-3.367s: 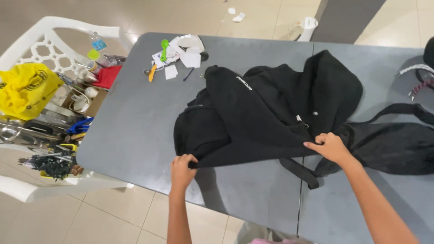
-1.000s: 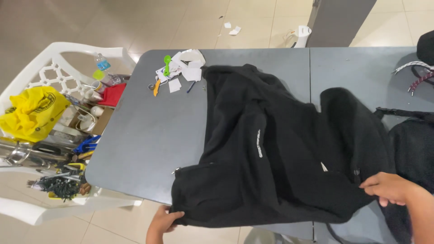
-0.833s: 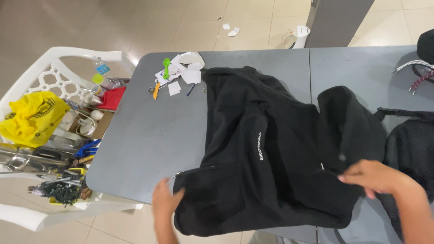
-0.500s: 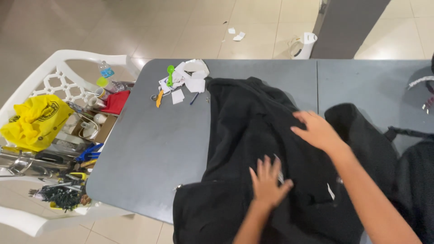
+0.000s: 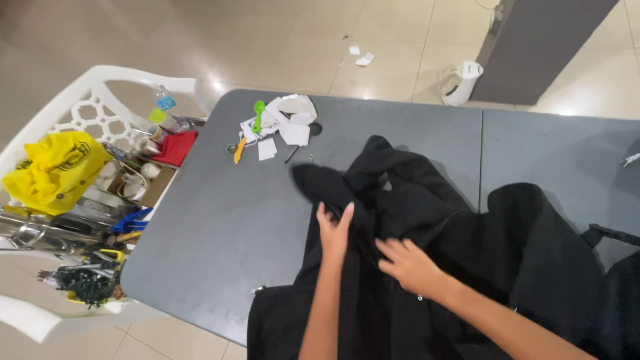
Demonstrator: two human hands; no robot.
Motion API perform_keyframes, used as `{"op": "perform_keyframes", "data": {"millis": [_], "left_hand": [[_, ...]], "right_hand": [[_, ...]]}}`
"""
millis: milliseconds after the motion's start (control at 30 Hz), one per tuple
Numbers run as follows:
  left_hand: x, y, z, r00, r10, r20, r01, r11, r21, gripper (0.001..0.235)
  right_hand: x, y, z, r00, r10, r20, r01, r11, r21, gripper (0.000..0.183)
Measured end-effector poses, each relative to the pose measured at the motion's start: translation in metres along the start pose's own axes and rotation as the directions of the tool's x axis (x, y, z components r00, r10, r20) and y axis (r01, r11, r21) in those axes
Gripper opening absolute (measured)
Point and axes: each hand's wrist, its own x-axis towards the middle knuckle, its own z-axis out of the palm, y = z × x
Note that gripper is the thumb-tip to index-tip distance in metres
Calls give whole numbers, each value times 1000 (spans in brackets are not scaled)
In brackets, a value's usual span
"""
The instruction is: The person places a blue tool and a green cup into a white plastic chair filled with various items. They then fold a red cloth and a black jacket on a gray table, placing the folded items into the chair.
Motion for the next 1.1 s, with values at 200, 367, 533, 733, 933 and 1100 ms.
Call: {"op": "perform_keyframes", "data": {"millis": [200,367,533,733,933,1100], "left_hand": [[-12,-48,-33,866,-31,-500,-16,996,-90,82],[-102,-8,-66,951,15,-310,221,670,709,59],[-85,-2,-89,918,-339,-205,245,80,966,73],[-45,52,-28,984,158,82,-115,213,970,73],[1,-23,-16,893,355,276,-365,217,905,71],[15,-90,-38,919,390,53,-180,297,938,86]], "right_hand": [[-26,28,1,997,70,-25,-59,945,323,33],[21,69,-40,720,665,197,-676,610,412,43],[22,177,16,664,679,-314,-559,729,396,27],[17,224,37,459,888,34,-832,416,368,78],[-15,272,33,365,912,188,-680,124,723,46],[-34,274,40,231,932,280,-555,-111,824,39]]}}
